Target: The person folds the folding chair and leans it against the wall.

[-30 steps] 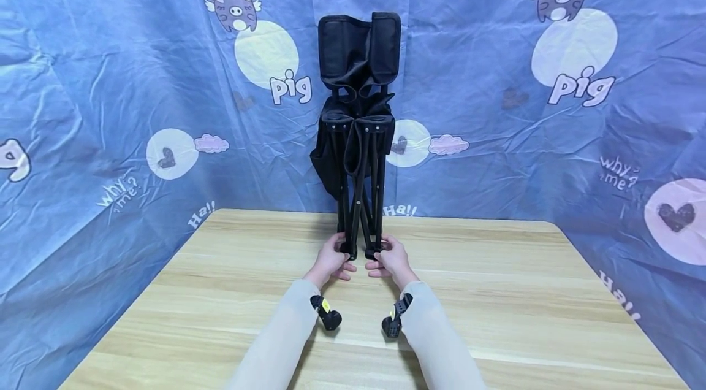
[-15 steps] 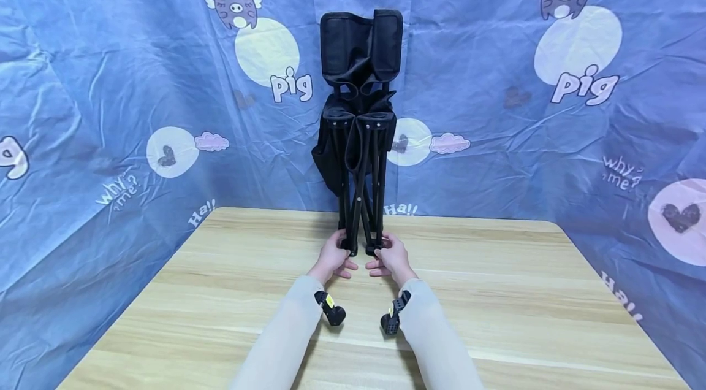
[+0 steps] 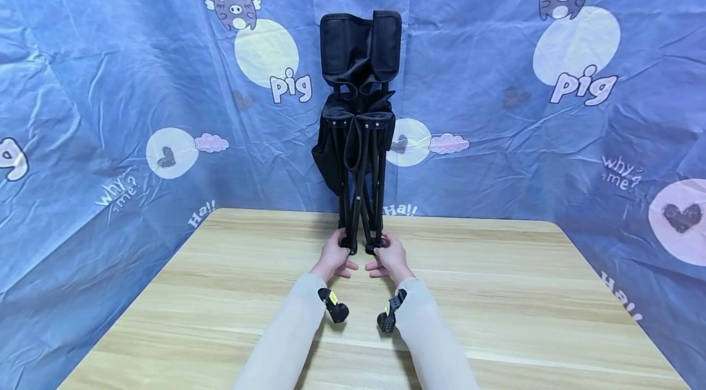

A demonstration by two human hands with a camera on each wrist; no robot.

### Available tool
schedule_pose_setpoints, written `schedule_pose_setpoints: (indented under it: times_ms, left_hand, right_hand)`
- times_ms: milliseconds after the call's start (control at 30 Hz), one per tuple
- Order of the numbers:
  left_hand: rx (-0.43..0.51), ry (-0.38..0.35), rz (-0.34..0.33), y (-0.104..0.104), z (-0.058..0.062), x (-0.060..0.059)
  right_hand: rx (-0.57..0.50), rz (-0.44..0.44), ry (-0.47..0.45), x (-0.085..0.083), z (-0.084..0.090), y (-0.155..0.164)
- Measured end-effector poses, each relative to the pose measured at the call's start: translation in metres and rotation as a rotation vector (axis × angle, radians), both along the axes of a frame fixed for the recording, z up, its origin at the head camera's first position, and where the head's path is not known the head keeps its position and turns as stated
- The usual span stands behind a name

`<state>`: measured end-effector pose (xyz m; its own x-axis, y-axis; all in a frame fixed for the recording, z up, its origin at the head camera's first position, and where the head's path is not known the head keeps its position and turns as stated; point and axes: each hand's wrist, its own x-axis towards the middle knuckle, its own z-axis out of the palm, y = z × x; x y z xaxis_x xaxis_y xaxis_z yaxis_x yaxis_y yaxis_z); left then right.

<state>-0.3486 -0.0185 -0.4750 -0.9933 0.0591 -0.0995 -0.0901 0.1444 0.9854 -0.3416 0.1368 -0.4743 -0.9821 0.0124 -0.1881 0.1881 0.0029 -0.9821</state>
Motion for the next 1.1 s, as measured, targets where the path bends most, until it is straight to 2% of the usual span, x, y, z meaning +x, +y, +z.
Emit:
schedule_pose_setpoints:
  times_ms: [233,500,700,833,933,1100]
  left_hand:
    - [-0.012,-0.009,0.011,0.003,0.002,-0.003]
    - [-0.010,-0.011,0.029,0.005,-0.001,-0.005]
    - [0.015,-0.022,0.015,0.004,-0.003,-0.006]
    - [0.103,-0.018,-0.014,0.000,-0.009,-0.008]
    - [0.216,-0.019,-0.033,-0.006,-0.012,-0.010]
    - [0.375,-0.061,-0.012,-0.015,-0.012,-0.009]
  right_hand:
    - [0.017,-0.018,-0.003,-0.001,0.001,-0.001]
    - [0.036,-0.026,-0.001,-0.001,0.001,-0.002]
    - [0.010,-0.016,0.001,-0.001,-0.001,0.000]
    - [-0.033,0.007,0.007,-0.002,-0.003,0.003]
    - [-0.066,0.042,0.023,-0.002,-0.004,0.008]
    - [-0.123,0.115,0.039,0.004,-0.007,0.022]
